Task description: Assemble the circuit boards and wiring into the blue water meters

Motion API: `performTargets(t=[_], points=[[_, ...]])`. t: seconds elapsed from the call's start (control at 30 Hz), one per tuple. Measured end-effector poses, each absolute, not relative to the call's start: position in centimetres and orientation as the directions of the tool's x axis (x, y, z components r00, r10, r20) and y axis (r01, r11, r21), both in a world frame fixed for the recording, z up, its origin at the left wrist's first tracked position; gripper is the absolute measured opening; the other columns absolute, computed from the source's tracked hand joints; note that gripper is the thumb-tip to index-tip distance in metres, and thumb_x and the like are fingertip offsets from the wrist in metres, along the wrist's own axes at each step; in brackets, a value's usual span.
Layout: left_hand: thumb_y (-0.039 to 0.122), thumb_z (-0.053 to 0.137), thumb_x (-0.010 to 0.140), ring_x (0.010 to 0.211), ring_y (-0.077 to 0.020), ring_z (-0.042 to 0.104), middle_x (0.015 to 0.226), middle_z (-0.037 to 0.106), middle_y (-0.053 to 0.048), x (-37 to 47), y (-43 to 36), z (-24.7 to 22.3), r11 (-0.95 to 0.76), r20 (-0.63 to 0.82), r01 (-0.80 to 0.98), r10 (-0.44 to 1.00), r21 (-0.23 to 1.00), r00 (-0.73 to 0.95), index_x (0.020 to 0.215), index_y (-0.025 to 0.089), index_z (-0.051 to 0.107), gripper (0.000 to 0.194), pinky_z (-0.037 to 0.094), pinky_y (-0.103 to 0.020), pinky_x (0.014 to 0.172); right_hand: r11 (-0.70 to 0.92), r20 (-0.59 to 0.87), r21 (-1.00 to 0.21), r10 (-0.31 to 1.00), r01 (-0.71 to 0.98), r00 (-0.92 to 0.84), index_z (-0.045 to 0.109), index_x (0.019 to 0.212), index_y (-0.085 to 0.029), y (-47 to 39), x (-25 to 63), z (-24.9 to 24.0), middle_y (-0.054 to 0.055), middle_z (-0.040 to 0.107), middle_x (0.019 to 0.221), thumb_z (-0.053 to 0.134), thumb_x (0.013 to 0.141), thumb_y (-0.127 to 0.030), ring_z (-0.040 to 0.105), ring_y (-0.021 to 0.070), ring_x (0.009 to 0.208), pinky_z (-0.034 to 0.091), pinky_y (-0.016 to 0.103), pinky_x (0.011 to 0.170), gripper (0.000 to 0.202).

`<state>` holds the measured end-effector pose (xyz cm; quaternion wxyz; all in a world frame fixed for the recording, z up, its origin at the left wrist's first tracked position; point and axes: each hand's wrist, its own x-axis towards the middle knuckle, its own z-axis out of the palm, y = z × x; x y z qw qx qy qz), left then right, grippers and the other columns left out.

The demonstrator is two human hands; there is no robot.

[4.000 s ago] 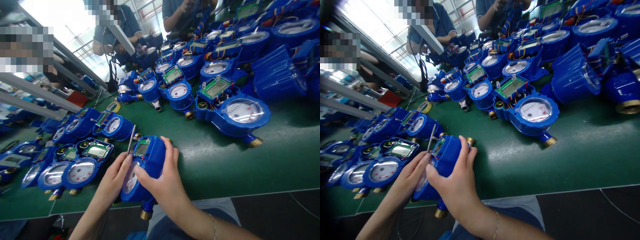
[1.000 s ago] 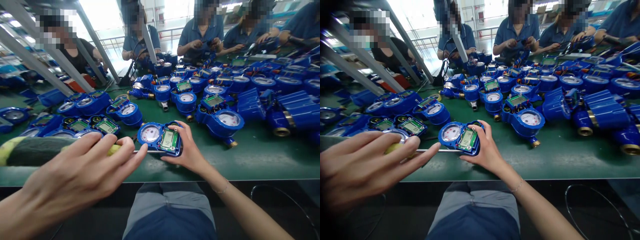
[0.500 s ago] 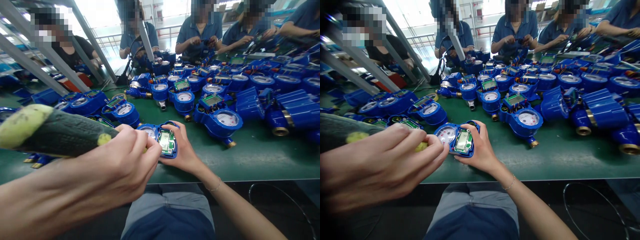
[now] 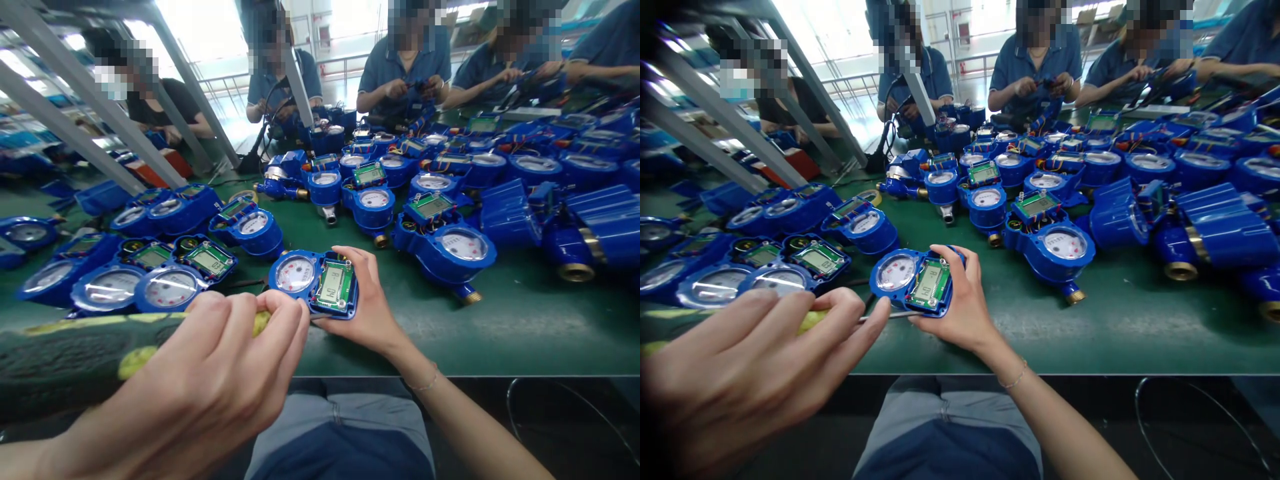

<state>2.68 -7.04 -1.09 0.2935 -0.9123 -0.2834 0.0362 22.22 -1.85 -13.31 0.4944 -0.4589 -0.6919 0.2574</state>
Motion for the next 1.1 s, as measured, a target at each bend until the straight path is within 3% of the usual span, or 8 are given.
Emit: performTargets(t=[0.07,0.13,0.27,0.43,0.6,0.7,0.97,1.1], points=[[0.014,0.049,0.089,0.062,-0.0249,0.052,0.095,0.063,-0.014,2.8,-7.2,-0.8,-0.581,-0.012,0.338,0.514,-0.740,0.858,0.123,0.014,0.060,0.036,0.031,-0.039,0.052,0.444,0.447,-0.812,0.890,0.379,-0.084,0.041,0.134,-0.028,-1.9,22.1,-13.3,0.010,0.041,0.133,0.087,0.054,-0.027,0.039,0.0319,0.131,0.037,0.049,0.111,0.092],[0.016,0.049,0.089,0.063,-0.0257,0.053,0.097,0.063,-0.014,3.0,-7.0,-0.7,-0.548,-0.049,0.276,0.504,-0.790,0.862,0.119,0.015,0.062,0.032,0.033,-0.040,0.053,0.444,0.452,-0.811,0.889,0.380,-0.075,0.041,0.134,-0.027,-2.0,22.0,-13.4,0.011,0.039,0.134,0.087,0.054,-0.026,0.039,0.0319,0.131,0.037,0.049,0.111,0.093],[0.013,0.048,0.088,0.066,-0.0245,0.054,0.096,0.063,-0.012,3.2,-5.8,-0.2,-0.606,-0.032,0.306,0.481,-0.734,0.876,0.109,0.020,0.065,0.028,0.033,-0.040,0.054,0.437,0.440,-0.811,0.894,0.388,-0.086,0.039,0.136,-0.029,-2.2,21.9,-13.6,0.011,0.035,0.136,0.085,0.057,-0.026,0.036,0.0331,0.133,0.036,0.051,0.112,0.092],[0.010,0.047,0.087,0.060,-0.0242,0.052,0.078,0.056,-0.005,3.4,-5.0,-0.1,-0.649,-0.061,0.287,0.458,-0.705,0.887,0.098,0.023,0.066,0.026,0.031,-0.039,0.051,0.453,0.442,-0.805,0.889,0.383,-0.122,0.039,0.137,-0.029,-2.2,22.2,-13.7,0.011,0.034,0.137,0.086,0.058,-0.027,0.034,0.0332,0.135,0.036,0.051,0.112,0.092],[0.011,0.050,0.085,0.066,-0.0277,0.057,0.096,0.065,-0.013,3.2,-6.2,-1.2,-0.586,0.041,0.367,0.494,-0.722,0.869,0.104,0.018,0.066,0.026,0.035,-0.041,0.055,0.439,0.446,-0.814,0.892,0.379,-0.074,0.040,0.137,-0.027,-2.2,21.9,-13.6,0.012,0.035,0.136,0.086,0.056,-0.026,0.036,0.0312,0.134,0.036,0.048,0.113,0.093],[0.009,0.051,0.085,0.067,-0.0267,0.058,0.100,0.066,-0.012,3.1,-6.5,-1.2,-0.572,0.017,0.385,0.543,-0.724,0.840,0.107,0.018,0.066,0.027,0.035,-0.041,0.056,0.426,0.443,-0.821,0.895,0.380,-0.047,0.041,0.136,-0.025,-2.1,21.7,-13.6,0.012,0.036,0.135,0.087,0.055,-0.025,0.037,0.0308,0.133,0.036,0.045,0.113,0.094],[0.009,0.044,0.089,0.061,-0.0224,0.051,0.086,0.063,-0.006,2.7,-5.7,-1.2,-0.539,0.098,0.441,0.549,-0.717,0.830,0.104,0.023,0.066,0.031,0.032,-0.041,0.058,0.398,0.429,-0.838,0.903,0.374,-0.003,0.042,0.134,-0.028,-1.9,21.4,-13.4,0.011,0.039,0.134,0.086,0.054,-0.025,0.040,0.0332,0.131,0.038,0.052,0.111,0.092],[0.008,0.046,0.088,0.063,-0.0222,0.053,0.087,0.064,-0.005,2.5,-3.6,-0.6,-0.655,0.038,0.409,0.502,-0.635,0.864,0.107,0.026,0.066,0.033,0.033,-0.039,0.058,0.412,0.426,-0.827,0.903,0.383,-0.054,0.042,0.136,-0.027,-2.0,21.7,-13.5,0.012,0.035,0.136,0.087,0.055,-0.024,0.036,0.0321,0.134,0.036,0.049,0.113,0.092]])
